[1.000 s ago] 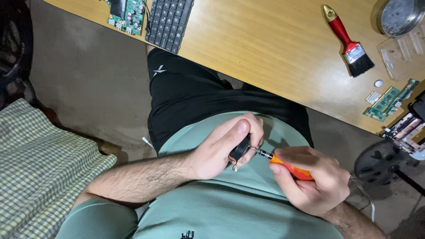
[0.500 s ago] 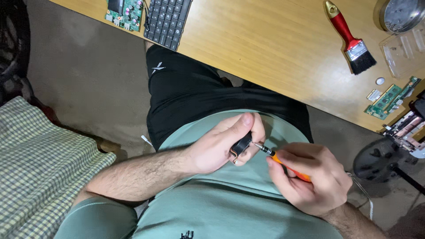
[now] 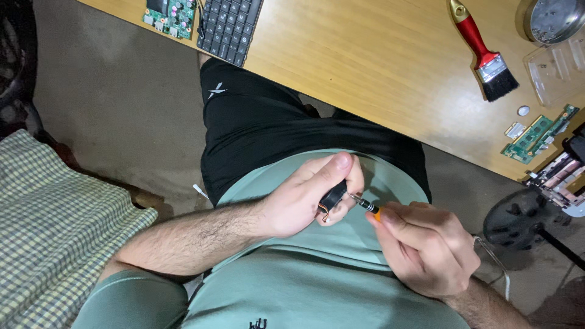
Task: The person uses a screwdriver to unscrew and remove a small screw from a circular electronic component held in their left hand. They then place the screw on the table and continue to manipulate the component with the screwdriver.
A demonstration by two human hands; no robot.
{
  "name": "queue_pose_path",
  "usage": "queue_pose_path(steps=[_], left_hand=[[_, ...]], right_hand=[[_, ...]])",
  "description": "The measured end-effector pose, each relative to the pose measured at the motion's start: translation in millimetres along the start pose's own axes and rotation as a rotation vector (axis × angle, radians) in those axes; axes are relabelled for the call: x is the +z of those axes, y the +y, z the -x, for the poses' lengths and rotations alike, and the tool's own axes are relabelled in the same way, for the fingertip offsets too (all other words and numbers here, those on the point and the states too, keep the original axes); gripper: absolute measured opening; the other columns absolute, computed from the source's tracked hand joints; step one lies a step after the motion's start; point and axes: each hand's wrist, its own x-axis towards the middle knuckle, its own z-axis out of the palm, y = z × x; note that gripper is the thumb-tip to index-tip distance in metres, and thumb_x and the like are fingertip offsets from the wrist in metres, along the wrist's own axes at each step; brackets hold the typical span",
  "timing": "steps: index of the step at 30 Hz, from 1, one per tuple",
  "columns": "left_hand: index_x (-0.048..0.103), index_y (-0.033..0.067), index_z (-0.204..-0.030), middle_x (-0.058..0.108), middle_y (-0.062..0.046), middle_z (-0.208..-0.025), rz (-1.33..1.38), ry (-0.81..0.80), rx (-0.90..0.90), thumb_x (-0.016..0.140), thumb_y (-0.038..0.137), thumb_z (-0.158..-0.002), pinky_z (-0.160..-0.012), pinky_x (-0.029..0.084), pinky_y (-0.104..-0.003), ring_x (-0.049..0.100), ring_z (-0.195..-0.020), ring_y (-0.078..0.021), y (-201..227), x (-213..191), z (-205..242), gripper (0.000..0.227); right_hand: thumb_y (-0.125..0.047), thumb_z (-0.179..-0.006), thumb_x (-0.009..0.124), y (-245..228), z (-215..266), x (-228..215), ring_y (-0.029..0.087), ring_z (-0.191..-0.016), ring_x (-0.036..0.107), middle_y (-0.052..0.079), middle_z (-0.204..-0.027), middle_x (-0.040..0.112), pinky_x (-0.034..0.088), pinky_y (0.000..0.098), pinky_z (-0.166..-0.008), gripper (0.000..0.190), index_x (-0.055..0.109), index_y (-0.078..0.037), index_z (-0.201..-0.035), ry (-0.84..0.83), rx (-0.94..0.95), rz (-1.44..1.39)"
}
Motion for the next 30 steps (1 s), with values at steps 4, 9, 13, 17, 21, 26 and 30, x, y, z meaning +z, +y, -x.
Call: queue_pose_path(steps=[4, 9, 13, 17, 21, 26, 30], left_hand=[[0.058, 0.0114, -0.097, 0.05, -0.006, -0.08, 0.033, 0.008, -0.017, 0.048, 0.063, -0.123, -0.051, 0.034, -0.025, 0.045, -0.059, -0.0118, -3.6, -3.2, -1.3, 0.059], [0.061, 0.0081, -0.099, 0.048, -0.008, -0.078, 0.191, -0.016, 0.007, 0.051, 0.06, -0.124, -0.05, 0.028, -0.027, 0.041, -0.056, -0.0138, -7.2, -4.5, -2.9, 0.058], [0.061, 0.0093, -0.099, 0.047, -0.007, -0.077, 0.204, 0.003, -0.012, 0.052, 0.062, -0.122, -0.049, 0.025, -0.026, 0.038, -0.056, -0.012, -10.0, -5.0, -3.3, 0.058], [0.06, 0.0106, -0.098, 0.05, -0.007, -0.077, 0.141, 0.028, -0.035, 0.049, 0.062, -0.123, -0.05, 0.026, -0.025, 0.04, -0.058, -0.0118, -5.2, -2.5, -2.6, 0.058], [0.059, 0.011, -0.097, 0.052, -0.006, -0.077, 0.044, 0.062, -0.048, 0.047, 0.061, -0.124, -0.051, 0.032, -0.025, 0.043, -0.06, -0.0119, -1.4, 1.3, 0.3, 0.058], [0.058, 0.0115, -0.097, 0.051, -0.005, -0.075, -0.008, 0.045, -0.02, 0.046, 0.061, -0.124, -0.051, 0.037, -0.025, 0.046, -0.059, -0.0116, -2.4, -0.1, 0.0, 0.057], [0.059, 0.0126, -0.097, 0.053, -0.005, -0.072, -0.071, 0.038, 0.011, 0.043, 0.063, -0.124, -0.052, 0.041, -0.025, 0.046, -0.058, -0.0118, 0.4, -0.4, -0.1, 0.059]], right_hand=[[0.006, -0.101, 0.102, -6.5, -6.8, -4.0, 0.022, -0.089, 0.085, 0.021, -0.11, 0.083, 0.072, 0.032, -0.083, 0.027, 0.083, 0.0, -0.119, -0.068, 0.065, -0.023], [-0.013, -0.108, 0.098, -9.1, -5.6, -3.6, 0.017, -0.084, 0.081, 0.009, -0.108, 0.088, 0.062, 0.0283, -0.079, 0.019, 0.086, -0.008, -0.122, -0.103, 0.187, 0.063], [-0.015, -0.108, 0.096, -6.7, -1.3, -7.1, 0.021, -0.096, 0.087, 0.009, -0.118, 0.092, 0.065, 0.0303, -0.086, 0.022, 0.086, -0.01, -0.128, -0.183, 0.23, 0.066], [-0.013, -0.107, 0.099, -10.4, -11.4, -5.5, 0.013, -0.09, 0.084, 0.004, -0.113, 0.09, 0.063, 0.0263, -0.084, 0.019, 0.086, -0.016, -0.121, -0.146, 0.213, 0.056], [-0.01, -0.103, 0.105, -13.3, -21.3, -6.0, 0.018, -0.088, 0.08, 0.011, -0.109, 0.087, 0.063, 0.0289, -0.079, 0.024, 0.084, -0.008, -0.114, -0.126, 0.103, 0.079], [-0.004, -0.101, 0.106, -16.0, -14.5, -0.5, 0.017, -0.085, 0.084, 0.01, -0.103, 0.088, 0.064, 0.0289, -0.077, 0.025, 0.084, -0.007, -0.111, -0.076, 0.152, 0.054], [-0.012, -0.101, 0.106, -15.2, -7.9, -2.2, 0.015, -0.082, 0.082, 0.01, -0.106, 0.089, 0.062, 0.0278, -0.075, 0.025, 0.086, -0.01, -0.115, -0.108, 0.221, 0.056]])
